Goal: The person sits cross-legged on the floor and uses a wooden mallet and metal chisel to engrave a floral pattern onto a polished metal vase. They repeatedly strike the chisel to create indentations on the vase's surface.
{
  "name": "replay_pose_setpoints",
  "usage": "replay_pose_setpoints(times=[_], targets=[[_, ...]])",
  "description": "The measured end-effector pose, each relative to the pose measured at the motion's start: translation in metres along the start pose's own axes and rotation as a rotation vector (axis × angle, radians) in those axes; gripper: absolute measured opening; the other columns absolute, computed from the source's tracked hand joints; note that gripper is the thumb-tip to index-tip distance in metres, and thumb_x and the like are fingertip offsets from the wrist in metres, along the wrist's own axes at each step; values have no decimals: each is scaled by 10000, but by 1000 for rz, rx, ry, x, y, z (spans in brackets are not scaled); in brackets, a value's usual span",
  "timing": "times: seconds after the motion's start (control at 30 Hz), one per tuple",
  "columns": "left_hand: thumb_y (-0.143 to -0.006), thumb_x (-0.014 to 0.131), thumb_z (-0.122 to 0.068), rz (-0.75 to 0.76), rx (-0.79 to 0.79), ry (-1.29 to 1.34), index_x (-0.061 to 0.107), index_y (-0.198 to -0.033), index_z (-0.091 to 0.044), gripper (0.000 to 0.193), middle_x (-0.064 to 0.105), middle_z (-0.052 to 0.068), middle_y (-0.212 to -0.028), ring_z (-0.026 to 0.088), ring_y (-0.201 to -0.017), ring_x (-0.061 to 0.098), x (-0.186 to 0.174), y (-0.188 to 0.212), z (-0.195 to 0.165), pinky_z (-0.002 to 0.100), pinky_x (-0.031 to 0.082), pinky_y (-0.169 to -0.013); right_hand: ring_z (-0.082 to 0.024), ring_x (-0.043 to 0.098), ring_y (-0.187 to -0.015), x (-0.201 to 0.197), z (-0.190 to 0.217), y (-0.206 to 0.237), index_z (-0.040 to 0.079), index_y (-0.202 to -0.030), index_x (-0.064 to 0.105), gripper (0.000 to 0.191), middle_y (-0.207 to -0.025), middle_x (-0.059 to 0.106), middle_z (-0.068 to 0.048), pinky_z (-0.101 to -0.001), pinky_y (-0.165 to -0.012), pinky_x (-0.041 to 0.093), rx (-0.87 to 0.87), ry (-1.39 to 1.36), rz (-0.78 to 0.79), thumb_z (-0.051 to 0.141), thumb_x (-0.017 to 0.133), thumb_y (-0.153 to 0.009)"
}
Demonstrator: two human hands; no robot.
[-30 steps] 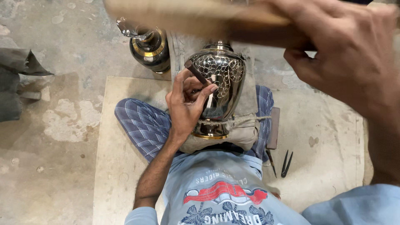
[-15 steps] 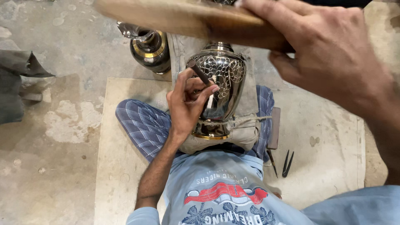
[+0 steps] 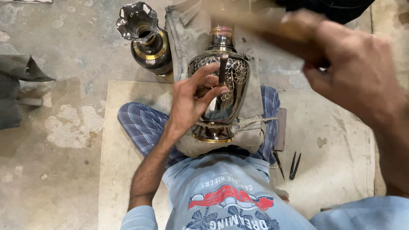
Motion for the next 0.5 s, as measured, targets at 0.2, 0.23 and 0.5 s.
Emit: replay_pose_setpoints(times=[0.2, 0.23, 0.5], targets=[[-919, 806, -100, 122, -18, 2, 587, -1375, -94, 506, 807, 104, -1010, 178, -907, 814, -7, -13, -7, 299, 683, -766, -286, 688, -824, 12, -4, 22, 90, -1459, 559, 613, -999, 686, -165, -380, -731, 584, 49, -128, -113, 83, 735, -872], [-918, 807, -97, 153, -29, 14, 590, -1376, -93, 507, 806, 108, -1020, 179, -916, 814, -9, -15, -9, 297, 680, -774, -257, 695, -787, 16, -6, 27, 132, -1450, 582, 631, -970, 708, -125, -372, -682, 581, 61, 2, -60, 80, 750, -844], [-904, 786, -94, 466, 102, -69, 647, -1384, -156, 504, 790, 75, -1023, 175, -872, 773, -11, -42, -19, 357, 645, -790, -274, 696, -793, 81, -33, 74, 194, -1500, 559, 667, -1131, 661, -194, -372, -658, 617, 154, -97, 1, 123, 790, -878]])
Point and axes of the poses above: each hand's wrist, its own y-axis away from the middle knuckle, its own x-axis out of the palm, z = x × y, the point moved 2 cm from there along -y, towards the middle knuckle
